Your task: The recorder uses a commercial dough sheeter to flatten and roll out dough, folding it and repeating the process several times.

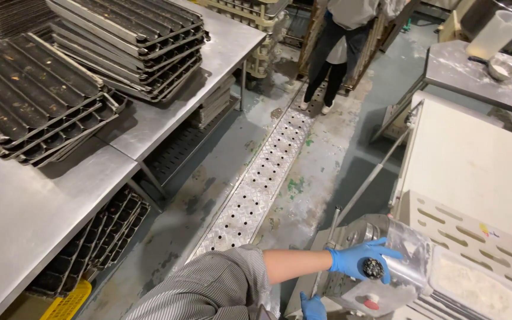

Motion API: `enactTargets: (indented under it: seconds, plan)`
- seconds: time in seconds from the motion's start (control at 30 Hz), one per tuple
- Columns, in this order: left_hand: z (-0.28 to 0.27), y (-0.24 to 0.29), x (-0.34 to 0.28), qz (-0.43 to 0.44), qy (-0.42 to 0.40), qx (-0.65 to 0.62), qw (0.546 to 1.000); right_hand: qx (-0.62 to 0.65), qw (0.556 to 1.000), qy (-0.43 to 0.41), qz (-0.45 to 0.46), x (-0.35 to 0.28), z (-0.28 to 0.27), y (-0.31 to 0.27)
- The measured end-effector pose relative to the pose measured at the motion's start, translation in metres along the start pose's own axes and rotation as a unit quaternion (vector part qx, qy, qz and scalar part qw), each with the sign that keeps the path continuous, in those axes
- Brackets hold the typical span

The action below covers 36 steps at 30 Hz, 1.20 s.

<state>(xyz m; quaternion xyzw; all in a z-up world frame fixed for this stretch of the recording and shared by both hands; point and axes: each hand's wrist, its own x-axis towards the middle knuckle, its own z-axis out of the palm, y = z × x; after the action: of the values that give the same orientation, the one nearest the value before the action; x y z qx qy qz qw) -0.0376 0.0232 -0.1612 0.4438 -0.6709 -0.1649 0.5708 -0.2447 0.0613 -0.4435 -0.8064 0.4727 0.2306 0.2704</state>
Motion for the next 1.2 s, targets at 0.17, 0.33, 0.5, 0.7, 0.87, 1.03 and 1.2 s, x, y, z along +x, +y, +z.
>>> enactTargets:
  seconds: [0.17, 0.33, 0.5, 0.7, 0.87, 1.03, 1.2]
  plan:
    - [-0.009, 0.022, 0.005, -0.016, -0.006, 0.015, 1.000, 0.087, 0.995, 0.049, 0.015, -0.026, -0.026, -0.058]
    - [-0.024, 0.051, 0.015, -0.058, -0.012, 0.081, 0.995, 0.090, 0.993, 0.064, -0.036, -0.062, -0.041, -0.075]
    - [-0.022, 0.043, 0.012, -0.046, 0.009, 0.022, 0.999, 0.103, 0.992, 0.060, -0.028, -0.095, -0.065, -0.095]
    - [-0.037, 0.061, 0.017, -0.054, -0.020, -0.027, 0.998, 0.101, 0.994, 0.045, -0.008, -0.121, -0.090, -0.113]
    - [-0.045, 0.081, 0.027, -0.037, -0.036, -0.022, 0.998, 0.065, 0.994, 0.081, -0.018, -0.091, -0.061, -0.104]
    - [-0.044, 0.075, 0.024, -0.064, -0.035, -0.018, 0.997, 0.045, 0.995, 0.085, -0.026, -0.079, -0.046, -0.103]
    - [-0.049, 0.091, 0.030, -0.071, -0.045, -0.007, 0.996, 0.047, 0.995, 0.087, -0.033, -0.076, -0.043, -0.099]
